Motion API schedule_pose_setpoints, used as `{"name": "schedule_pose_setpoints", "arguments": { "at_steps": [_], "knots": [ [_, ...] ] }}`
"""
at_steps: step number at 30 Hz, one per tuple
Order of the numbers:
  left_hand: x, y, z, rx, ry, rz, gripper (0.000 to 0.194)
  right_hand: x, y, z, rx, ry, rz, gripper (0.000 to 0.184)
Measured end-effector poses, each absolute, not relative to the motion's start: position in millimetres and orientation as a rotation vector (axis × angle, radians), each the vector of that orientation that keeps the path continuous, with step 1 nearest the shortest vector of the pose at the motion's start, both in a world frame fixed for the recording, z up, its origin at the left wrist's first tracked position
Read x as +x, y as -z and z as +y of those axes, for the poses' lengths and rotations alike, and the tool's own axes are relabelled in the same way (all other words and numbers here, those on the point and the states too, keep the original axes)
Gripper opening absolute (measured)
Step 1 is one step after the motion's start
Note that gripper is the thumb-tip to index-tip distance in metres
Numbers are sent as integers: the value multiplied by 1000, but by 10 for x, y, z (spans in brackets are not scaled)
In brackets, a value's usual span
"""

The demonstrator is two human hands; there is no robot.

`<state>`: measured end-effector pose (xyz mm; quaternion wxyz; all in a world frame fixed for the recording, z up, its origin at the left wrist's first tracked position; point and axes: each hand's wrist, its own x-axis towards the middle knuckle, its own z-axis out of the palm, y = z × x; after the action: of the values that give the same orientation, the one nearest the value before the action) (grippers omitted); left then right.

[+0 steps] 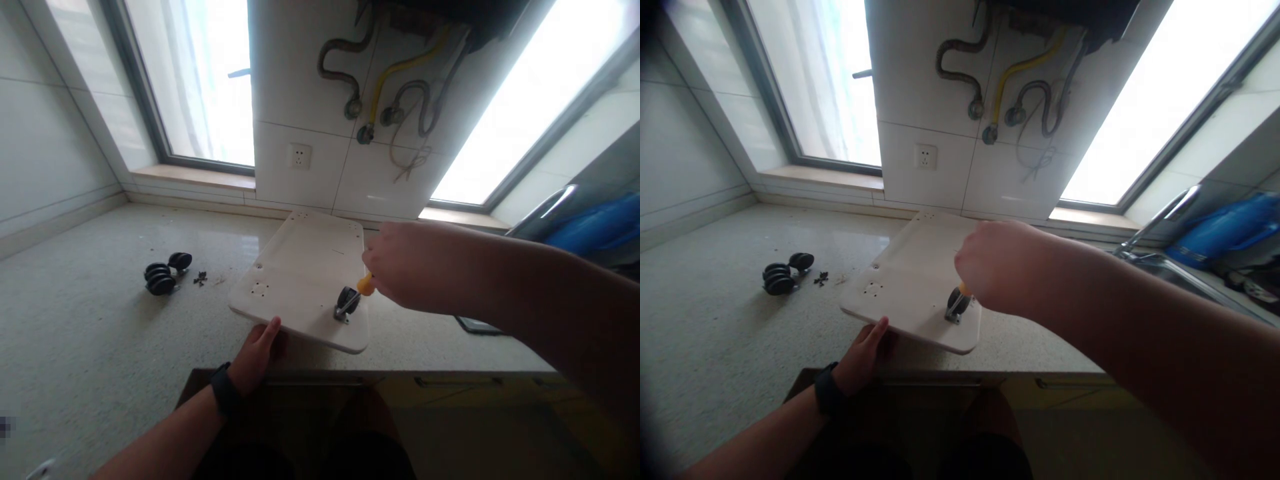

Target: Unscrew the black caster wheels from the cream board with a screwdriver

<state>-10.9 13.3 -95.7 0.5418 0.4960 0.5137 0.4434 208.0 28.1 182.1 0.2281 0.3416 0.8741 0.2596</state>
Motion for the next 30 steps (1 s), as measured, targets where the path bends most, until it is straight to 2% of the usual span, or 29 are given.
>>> {"name": "schedule_pose_setpoints", "arguments": {
  "at_steps": [2, 7, 12, 18, 30],
  "knots": [
    [-112, 1019, 145, 1172, -1073, 1218, 64, 2089, -1823, 281, 894, -736, 2432, 14],
    [-103, 1193, 178, 1117, -1095, 1174, 66, 1966, -1827, 223, 959, -788, 2392, 27],
    [-112, 1143, 163, 1137, -1080, 1181, 66, 1912, -1796, 153, 946, -821, 2405, 8],
    [-114, 1148, 167, 1144, -1073, 1176, 67, 1943, -1764, 140, 843, -929, 2396, 21],
    [-123, 1111, 165, 1185, -1046, 1182, 68, 1989, -1615, 168, 745, -1104, 2486, 16]
  ]
}}
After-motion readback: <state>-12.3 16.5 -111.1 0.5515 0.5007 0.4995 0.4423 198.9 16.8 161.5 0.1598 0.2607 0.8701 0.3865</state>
